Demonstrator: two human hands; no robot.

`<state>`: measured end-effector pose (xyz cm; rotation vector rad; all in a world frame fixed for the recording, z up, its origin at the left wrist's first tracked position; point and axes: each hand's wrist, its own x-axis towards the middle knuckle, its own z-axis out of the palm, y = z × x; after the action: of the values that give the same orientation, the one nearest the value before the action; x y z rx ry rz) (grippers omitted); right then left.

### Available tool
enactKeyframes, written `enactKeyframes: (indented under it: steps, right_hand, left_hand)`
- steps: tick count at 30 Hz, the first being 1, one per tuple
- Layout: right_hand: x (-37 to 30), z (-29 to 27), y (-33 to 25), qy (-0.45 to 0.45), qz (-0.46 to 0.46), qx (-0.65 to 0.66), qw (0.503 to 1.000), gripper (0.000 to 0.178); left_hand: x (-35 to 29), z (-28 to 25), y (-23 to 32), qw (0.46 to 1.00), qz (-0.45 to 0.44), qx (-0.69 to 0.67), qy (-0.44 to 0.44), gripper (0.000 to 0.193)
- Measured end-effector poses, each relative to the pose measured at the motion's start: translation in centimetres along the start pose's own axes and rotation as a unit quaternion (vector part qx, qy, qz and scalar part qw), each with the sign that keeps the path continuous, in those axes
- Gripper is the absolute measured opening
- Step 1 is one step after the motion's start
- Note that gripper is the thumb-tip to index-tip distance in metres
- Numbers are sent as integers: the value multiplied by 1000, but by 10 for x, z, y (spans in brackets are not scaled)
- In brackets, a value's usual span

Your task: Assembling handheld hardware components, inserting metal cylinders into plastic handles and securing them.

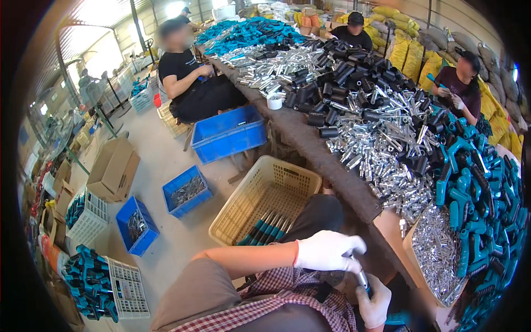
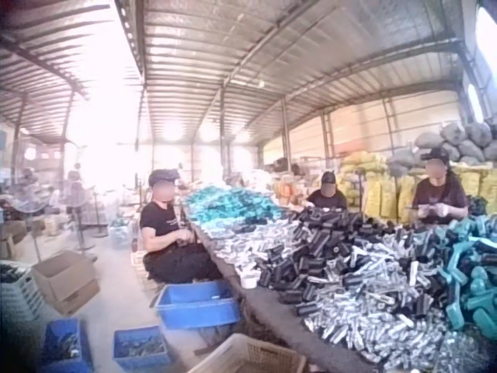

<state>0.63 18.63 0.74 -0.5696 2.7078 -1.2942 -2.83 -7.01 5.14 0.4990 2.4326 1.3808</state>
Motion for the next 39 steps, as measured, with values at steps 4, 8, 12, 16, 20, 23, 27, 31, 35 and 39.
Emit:
enactKeyframes:
  steps: [4, 8, 12, 16, 20, 23, 27, 31, 35, 39]
  right_hand:
    - [-5, -3, 1, -2, -22, -2, 1000, 39]
    - [-7, -6, 0, 18, -21, -32, 999, 41]
    - [-6, -8, -6, 5, -52, -86, 995, 41]
    - [-11, -9, -5, 23, -31, -56, 998, 41]
    - [-11, -12, -7, 16, -55, -99, 993, 40]
    - [-12, -24, 3, -62, -31, 3, 998, 42]
    - [-20, -35, 37, -132, 40, 152, 979, 47]
    - [-8, -15, 24, 128, -126, 524, 832, 35]
    - [-8, -68, 20, 214, -180, 765, 580, 28]
    - [11, 27, 79, 282, 112, 775, 554, 36]
  left_hand:
    - [-1, 20, -20, 959, 275, 72, 6, 29]
    - [0, 13, -10, 982, 175, 63, 23, 34]
    - [-5, 24, -13, 993, 115, 10, -25, 26]
    - [1, 26, -11, 898, 408, 140, 90, 24]
    - [-3, 22, -3, 991, 109, 72, -31, 30]
    - [-6, 27, 1, 971, 213, 112, -14, 29]
    - [4, 33, -2, 924, 365, 107, -36, 54]
    - [11, 42, -6, 961, 266, -76, -12, 104]
    - [-5, 22, -18, 954, 275, 43, -109, 88]
    - [-20, 27, -23, 985, 156, 79, -5, 70]
